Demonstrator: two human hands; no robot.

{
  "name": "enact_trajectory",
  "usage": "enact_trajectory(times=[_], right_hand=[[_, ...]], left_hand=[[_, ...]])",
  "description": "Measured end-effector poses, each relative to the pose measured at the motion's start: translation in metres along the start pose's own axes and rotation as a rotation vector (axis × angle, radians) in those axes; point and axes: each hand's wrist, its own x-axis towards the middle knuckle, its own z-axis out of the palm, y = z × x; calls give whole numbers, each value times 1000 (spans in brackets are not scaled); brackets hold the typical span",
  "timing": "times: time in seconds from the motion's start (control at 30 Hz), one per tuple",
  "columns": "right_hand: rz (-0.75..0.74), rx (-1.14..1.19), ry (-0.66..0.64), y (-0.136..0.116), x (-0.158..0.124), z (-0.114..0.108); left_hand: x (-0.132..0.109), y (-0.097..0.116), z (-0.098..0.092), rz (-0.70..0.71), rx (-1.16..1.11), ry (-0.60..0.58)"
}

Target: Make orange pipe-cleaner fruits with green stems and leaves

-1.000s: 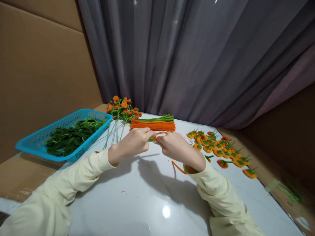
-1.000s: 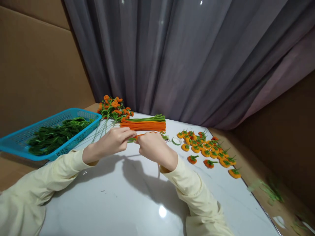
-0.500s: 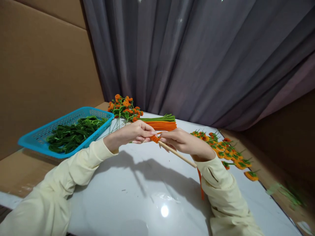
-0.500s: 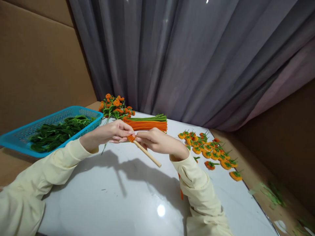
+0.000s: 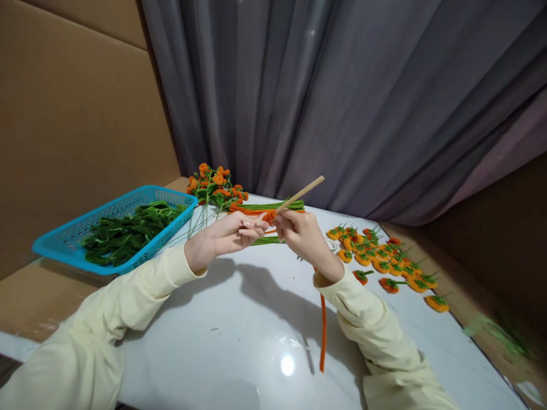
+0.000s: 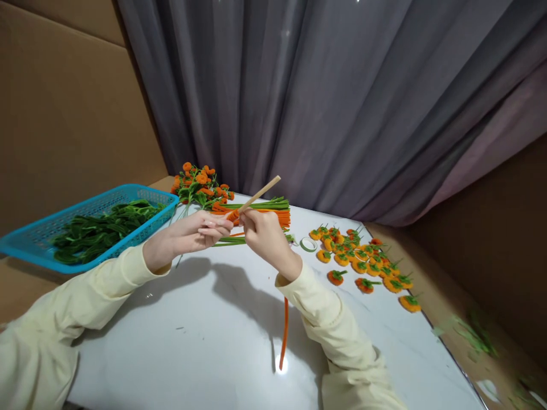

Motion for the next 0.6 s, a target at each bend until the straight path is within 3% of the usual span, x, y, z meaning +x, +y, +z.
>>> enact_trajectory(times=[0.13, 0.3, 0.4, 0.53, 0.6], right_hand=[[99, -44, 2, 0, 2, 8], [81, -66, 68, -5, -2, 7], [100, 64, 25, -9, -5, 1], [182, 253, -80, -13, -6, -8], [234, 317, -123, -13, -5, -9]], left_hand=[[6, -4, -5, 138, 94, 72], [13, -14, -5, 390, 234, 107], [14, -21, -2, 669, 529, 152], [12, -28, -5, 899, 973, 225], [12, -28, -10, 1109, 1232, 254]])
